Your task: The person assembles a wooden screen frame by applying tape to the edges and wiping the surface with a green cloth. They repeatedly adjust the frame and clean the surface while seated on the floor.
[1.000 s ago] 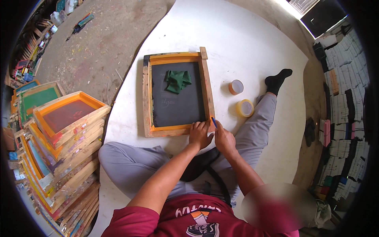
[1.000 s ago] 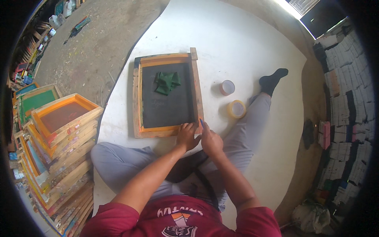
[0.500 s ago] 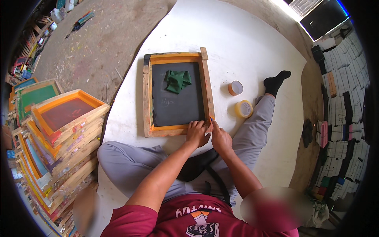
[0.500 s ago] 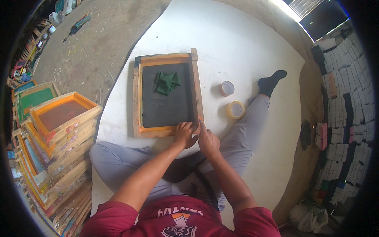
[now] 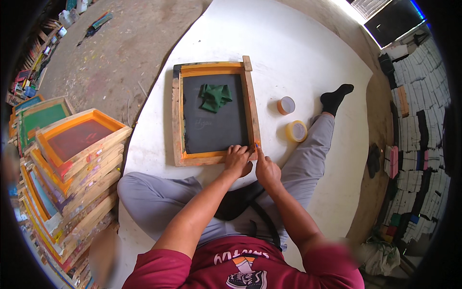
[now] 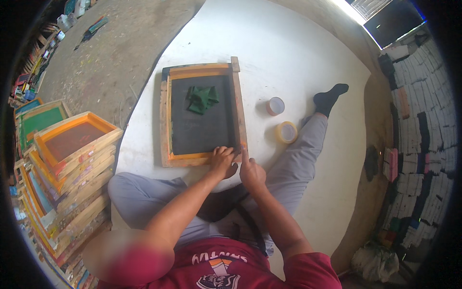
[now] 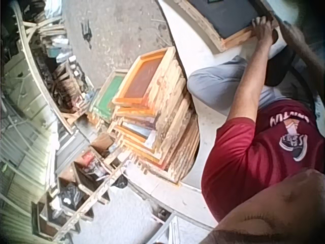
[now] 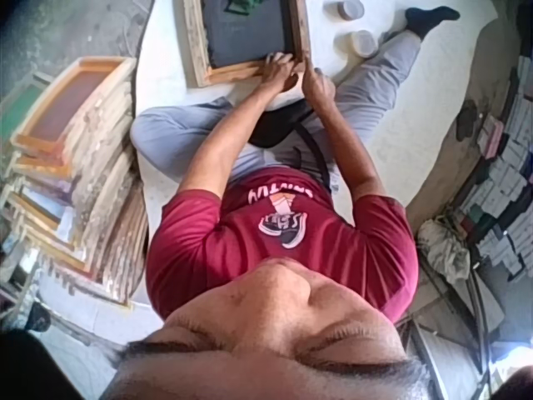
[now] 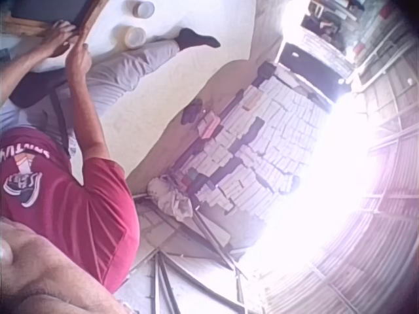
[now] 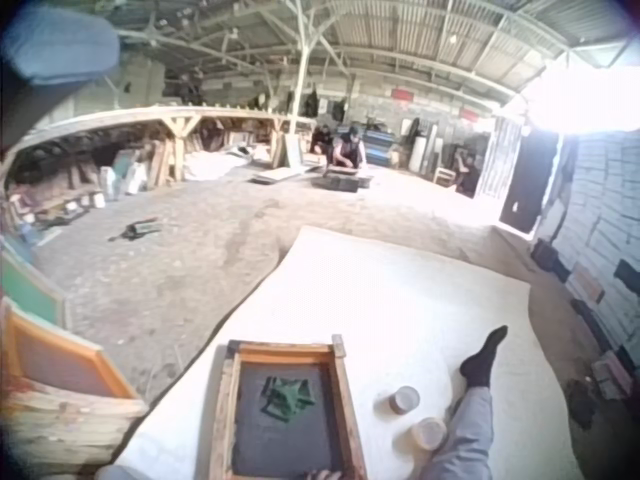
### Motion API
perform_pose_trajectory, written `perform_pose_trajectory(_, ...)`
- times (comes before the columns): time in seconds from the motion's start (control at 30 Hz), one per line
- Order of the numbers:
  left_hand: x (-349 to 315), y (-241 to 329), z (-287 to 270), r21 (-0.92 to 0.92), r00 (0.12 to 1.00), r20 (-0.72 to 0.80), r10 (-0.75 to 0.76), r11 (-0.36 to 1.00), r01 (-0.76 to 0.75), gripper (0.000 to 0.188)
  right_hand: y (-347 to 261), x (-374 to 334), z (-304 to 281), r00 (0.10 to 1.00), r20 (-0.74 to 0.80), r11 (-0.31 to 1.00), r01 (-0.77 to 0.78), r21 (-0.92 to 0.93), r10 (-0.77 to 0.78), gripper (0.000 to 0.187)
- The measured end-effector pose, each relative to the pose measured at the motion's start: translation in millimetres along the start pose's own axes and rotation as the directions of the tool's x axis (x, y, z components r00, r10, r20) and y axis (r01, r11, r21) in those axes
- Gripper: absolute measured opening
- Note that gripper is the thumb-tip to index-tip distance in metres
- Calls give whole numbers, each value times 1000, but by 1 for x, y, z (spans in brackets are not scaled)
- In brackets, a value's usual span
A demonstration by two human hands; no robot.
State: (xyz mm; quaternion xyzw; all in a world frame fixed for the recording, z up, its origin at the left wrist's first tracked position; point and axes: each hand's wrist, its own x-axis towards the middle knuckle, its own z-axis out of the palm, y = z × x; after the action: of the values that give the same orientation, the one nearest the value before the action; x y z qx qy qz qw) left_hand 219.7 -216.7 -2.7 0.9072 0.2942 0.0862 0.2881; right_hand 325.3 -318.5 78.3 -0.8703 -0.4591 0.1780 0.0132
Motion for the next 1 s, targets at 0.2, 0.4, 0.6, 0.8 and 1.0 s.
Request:
perform_pose_trajectory(0.2, 1, 2, -5, 15, 999, 47, -27, 1000, 27, 61, -3, -3, -1, 1000, 8, 1000, -4, 13, 3, 63)
perform_pose_trajectory(0.4, 0, 3, -7, -21, 1000, -30, 7, 1000, -8, 51, 1, -3, -6, 999, 2, 995, -50, 89, 50, 57)
perform_pose_trajectory(0.6, 32, -8, -20, -242, 955, -296, 22, 965, -97, 28, 16, -13, -16, 994, -104, 983, 35, 181, -16, 50)
perform_pose_trajectory(0.8, 82, -22, -50, 12, 966, 0, 259, 966, -258, 31, 8, -21, -8, 997, -75, 996, 33, 84, -26, 45)
perform_pose_trajectory(1.0, 119, -11, -63, 183, 906, 205, 370, 895, -407, 50, 11, -27, -2, 998, -59, 998, 42, 47, -39, 55)
